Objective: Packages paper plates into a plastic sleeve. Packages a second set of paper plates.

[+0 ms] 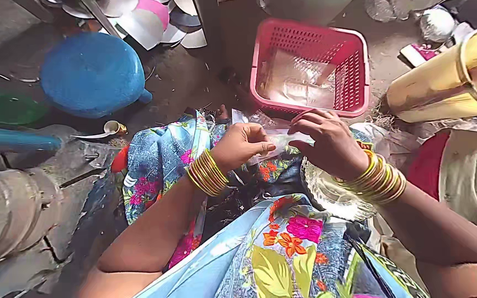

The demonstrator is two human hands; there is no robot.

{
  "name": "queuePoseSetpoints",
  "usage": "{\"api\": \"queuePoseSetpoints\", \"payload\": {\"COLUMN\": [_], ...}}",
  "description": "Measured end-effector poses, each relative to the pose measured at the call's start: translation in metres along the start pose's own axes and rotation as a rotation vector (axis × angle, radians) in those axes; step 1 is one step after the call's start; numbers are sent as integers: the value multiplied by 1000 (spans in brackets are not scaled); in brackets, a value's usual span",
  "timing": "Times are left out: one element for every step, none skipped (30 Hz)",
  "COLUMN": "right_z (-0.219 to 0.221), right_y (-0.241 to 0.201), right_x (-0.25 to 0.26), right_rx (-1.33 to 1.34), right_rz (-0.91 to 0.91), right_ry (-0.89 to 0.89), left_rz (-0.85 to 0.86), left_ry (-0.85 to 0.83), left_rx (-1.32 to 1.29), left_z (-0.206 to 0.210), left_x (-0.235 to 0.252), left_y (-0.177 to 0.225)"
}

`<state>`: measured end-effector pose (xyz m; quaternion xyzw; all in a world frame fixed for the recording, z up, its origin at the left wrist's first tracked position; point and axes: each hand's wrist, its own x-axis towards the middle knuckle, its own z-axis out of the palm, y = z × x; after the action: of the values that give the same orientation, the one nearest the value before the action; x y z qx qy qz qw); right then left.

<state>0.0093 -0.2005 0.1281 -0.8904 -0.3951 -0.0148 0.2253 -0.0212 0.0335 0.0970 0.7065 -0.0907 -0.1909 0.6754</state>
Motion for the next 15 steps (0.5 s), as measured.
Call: {"api": "queuePoseSetpoints", "payload": {"right_z": [-1, -1, 1, 3, 7, 11, 14, 17, 20, 23, 27, 30, 34, 35, 33], "right_y": [-2, -6, -9, -11, -12, -13, -12, -12, -14, -15, -15, -13, -8, -4, -2], "right_x": [-2, -4, -5, -7, -8, -9, -10, -10, -11, -13, -15, -17, -19, -21, -23], "right_rx": [-64, -114, -136, -138, -122, -101, -69, -34, -12, -9, -34, -78, -121, -170, -213], "right_rz": [-27, -58, -85, -105, -123, -151, -194, -237, -268, -281, -282, -270, -250, -219, -185], "right_ry": [57, 117, 160, 174, 168, 167, 163, 157, 141, 116, 77, 41, 13, -26, -82], "left_rz": [-24, -49, -65, -76, -93, -106, -115, -114, -101, -81, -52, -11, 46, 128, 231], "left_ry": [21, 31, 31, 27, 24, 26, 37, 50, 63, 69, 66, 63, 69, 88, 136], "left_rx": [-37, -49, -53, -55, -58, -61, -70, -82, -95, -102, -99, -60, 35, 210, 442], "left_z": [0, 0, 0, 0, 2, 3, 5, 6, 7, 7, 5, 4, 1, -1, -5], "left_x": [1, 2, 2, 3, 4, 4, 5, 4, 3, 1, 0, -1, -1, -2, -1], "left_y": [1, 2, 1, 0, -2, -4, -5, -6, -8, -9, -8, -7, -5, -3, -1]}}
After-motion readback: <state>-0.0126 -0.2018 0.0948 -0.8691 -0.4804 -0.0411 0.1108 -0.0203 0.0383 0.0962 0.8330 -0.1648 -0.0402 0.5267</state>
